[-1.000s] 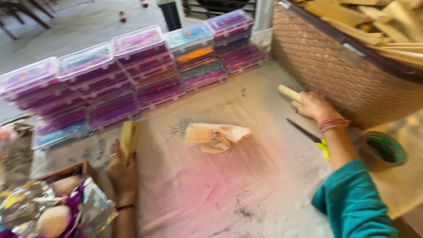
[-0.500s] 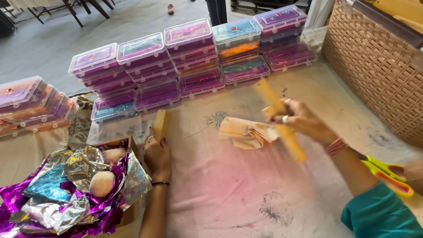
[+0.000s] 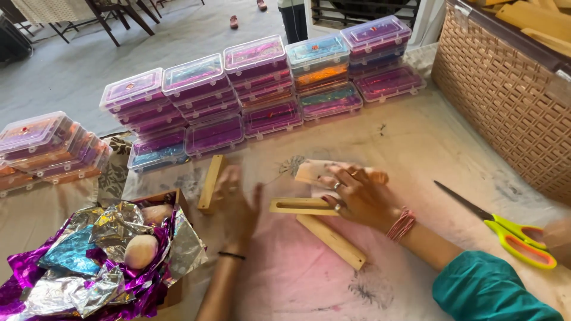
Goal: Inspecting wooden blocks, wiping them with a cloth, and wrapping them in decorative foil.
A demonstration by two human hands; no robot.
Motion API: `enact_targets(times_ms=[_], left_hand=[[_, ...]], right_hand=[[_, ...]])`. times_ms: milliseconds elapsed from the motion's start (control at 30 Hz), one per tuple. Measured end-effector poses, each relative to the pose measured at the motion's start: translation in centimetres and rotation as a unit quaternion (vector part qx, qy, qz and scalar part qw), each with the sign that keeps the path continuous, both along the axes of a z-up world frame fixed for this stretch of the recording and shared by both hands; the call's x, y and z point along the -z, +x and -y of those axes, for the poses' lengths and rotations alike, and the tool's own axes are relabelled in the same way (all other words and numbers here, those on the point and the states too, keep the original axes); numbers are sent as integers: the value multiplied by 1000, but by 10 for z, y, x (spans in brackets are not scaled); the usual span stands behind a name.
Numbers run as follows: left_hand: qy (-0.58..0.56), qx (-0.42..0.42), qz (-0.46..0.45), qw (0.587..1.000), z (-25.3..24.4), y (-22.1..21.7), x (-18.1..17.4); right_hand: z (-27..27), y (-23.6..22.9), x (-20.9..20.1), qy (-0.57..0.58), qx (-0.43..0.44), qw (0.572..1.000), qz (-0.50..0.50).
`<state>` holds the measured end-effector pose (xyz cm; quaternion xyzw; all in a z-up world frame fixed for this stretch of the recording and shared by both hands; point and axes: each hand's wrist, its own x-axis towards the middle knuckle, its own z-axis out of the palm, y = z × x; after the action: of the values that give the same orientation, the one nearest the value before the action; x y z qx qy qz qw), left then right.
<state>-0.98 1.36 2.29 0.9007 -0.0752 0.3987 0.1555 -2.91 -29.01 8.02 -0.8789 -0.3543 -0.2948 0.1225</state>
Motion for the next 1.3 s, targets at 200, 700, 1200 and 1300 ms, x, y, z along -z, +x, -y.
enact_targets(times_ms=[200, 700, 1200, 1300], left_hand=[[75, 263, -121, 954, 52, -20, -2], [38, 428, -175, 886, 85, -74, -35], [2, -123, -176, 977, 7, -2, 15], [26, -157, -73, 985, -9, 13, 37]], right_hand=[[37, 46, 72, 63, 52, 989, -119], [47, 63, 87, 108, 111, 986, -68], [27, 35, 47, 49, 98, 992, -58], [28, 36, 50, 44, 98, 989, -99]])
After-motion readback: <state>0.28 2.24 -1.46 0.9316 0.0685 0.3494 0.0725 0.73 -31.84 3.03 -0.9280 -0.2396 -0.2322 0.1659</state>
